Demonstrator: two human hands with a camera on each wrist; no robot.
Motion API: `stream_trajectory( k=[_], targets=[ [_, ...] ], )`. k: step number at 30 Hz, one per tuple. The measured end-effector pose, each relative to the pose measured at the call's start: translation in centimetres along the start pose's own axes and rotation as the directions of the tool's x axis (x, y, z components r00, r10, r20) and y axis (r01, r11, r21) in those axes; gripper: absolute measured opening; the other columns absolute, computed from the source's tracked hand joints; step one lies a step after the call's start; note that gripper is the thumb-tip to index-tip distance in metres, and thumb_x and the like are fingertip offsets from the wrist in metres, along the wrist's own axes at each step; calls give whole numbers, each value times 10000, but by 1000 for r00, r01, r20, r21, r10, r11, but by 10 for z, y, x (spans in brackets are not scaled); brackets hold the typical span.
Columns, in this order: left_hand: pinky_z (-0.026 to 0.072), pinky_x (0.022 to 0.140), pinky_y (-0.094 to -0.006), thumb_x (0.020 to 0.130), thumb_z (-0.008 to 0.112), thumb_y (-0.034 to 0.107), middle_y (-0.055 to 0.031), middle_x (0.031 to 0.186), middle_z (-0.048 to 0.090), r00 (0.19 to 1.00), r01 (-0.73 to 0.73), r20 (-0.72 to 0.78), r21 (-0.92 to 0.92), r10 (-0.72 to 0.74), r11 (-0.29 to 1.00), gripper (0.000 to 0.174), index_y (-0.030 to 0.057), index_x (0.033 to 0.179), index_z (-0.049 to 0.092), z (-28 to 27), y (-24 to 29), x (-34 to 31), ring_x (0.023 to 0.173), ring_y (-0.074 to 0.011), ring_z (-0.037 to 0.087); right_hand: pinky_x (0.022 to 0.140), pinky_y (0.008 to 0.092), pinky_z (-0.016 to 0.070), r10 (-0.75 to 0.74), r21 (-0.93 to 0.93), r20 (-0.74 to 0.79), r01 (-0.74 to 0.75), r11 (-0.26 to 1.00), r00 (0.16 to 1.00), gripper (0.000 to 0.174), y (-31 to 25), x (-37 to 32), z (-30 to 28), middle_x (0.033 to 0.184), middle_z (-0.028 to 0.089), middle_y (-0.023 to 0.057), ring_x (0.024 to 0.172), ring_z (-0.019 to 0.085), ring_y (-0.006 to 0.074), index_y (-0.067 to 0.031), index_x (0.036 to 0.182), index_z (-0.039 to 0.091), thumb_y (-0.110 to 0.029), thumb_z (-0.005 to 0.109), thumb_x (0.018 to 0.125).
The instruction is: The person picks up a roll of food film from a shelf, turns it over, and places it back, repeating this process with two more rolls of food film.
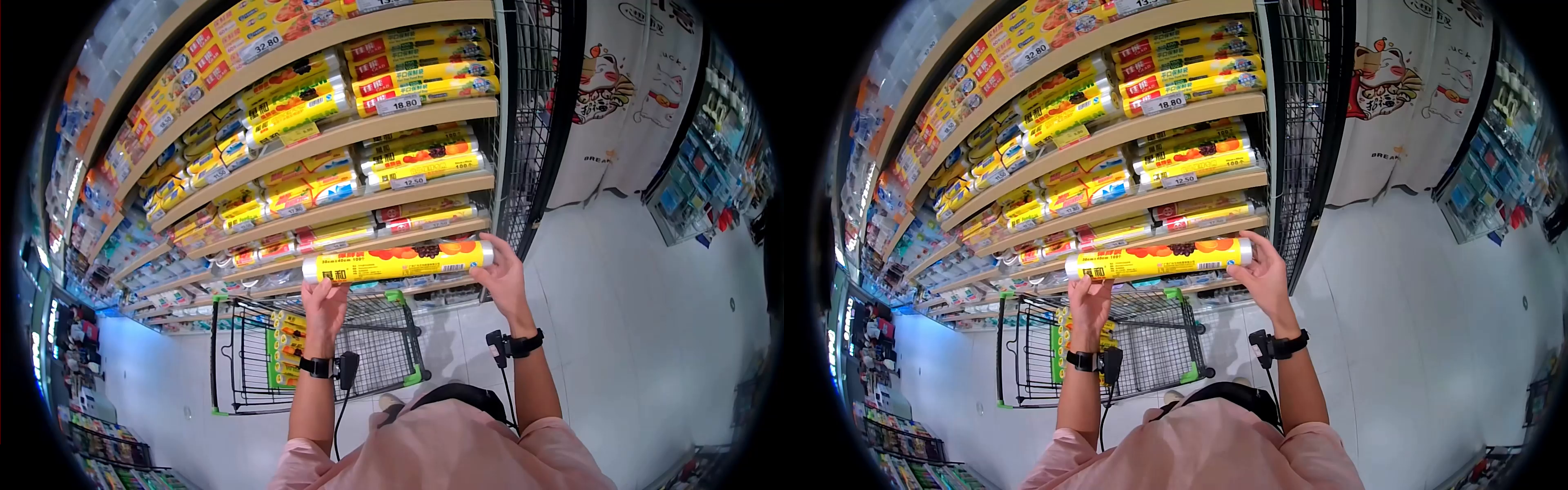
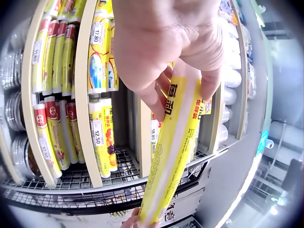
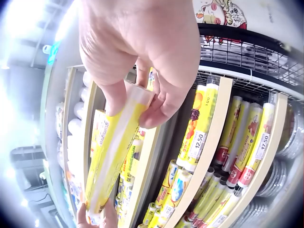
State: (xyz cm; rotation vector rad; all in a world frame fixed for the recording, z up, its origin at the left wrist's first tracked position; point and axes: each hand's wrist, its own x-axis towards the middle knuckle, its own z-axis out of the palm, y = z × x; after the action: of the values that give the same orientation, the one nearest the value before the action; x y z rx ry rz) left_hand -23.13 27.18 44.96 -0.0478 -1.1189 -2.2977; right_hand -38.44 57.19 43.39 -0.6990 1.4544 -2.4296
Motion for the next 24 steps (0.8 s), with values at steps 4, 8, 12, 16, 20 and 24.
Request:
stream_trajectory(
  k=[4,8,12,16,20,24],
  targets=[
    [468,1011,-453,880,669,77,-138,1199,623,999,15,38,-21,-14,1000,477,16,1310,473,4,1,-2,1118,-253,609,937,306,523,-12,10,-12,12,1000,1000,623,-6,-2,2,1263,556,160,1114,593,211,54,1372,421,105,663,801],
    [461,1017,-475,897,683,126,-117,1270,579,996,49,80,-31,-46,998,600,68,1412,380,9,-1,-6,1158,-256,582,942,305,517,-21,30,-6,21,999,1000,616,-1,-3,-4,1244,560,146,1116,589,208,53,1380,414,105,645,812],
    [464,1018,-480,901,700,205,-94,1264,581,997,62,41,-25,-61,998,615,74,1410,381,16,-2,-9,1161,-250,581,970,309,491,-46,56,-17,47,997,999,603,0,-5,-13,1248,554,136,1123,576,197,52,1385,409,99,631,826],
    [464,1022,-479,892,711,233,-80,1259,581,999,23,31,52,-24,998,642,80,1416,372,11,-4,-9,1169,-238,576,992,308,470,-62,76,-21,63,995,998,605,-3,-7,-18,1268,543,129,1136,564,190,49,1395,394,93,627,838],
    [471,1011,-467,897,705,230,-75,1264,575,999,-6,35,68,4,998,640,95,1422,365,8,-3,-10,1173,-234,569,987,305,472,-64,110,6,62,992,998,622,-2,-7,-18,1267,542,124,1151,555,190,46,1405,378,92,634,840],
    [484,984,-446,912,688,199,-80,1301,544,996,90,-6,123,-90,988,633,122,1445,355,20,9,-18,1161,-225,564,980,307,484,-34,100,4,34,994,999,619,4,-7,-18,1259,543,124,1151,561,191,46,1404,377,109,627,841]
  ],
)
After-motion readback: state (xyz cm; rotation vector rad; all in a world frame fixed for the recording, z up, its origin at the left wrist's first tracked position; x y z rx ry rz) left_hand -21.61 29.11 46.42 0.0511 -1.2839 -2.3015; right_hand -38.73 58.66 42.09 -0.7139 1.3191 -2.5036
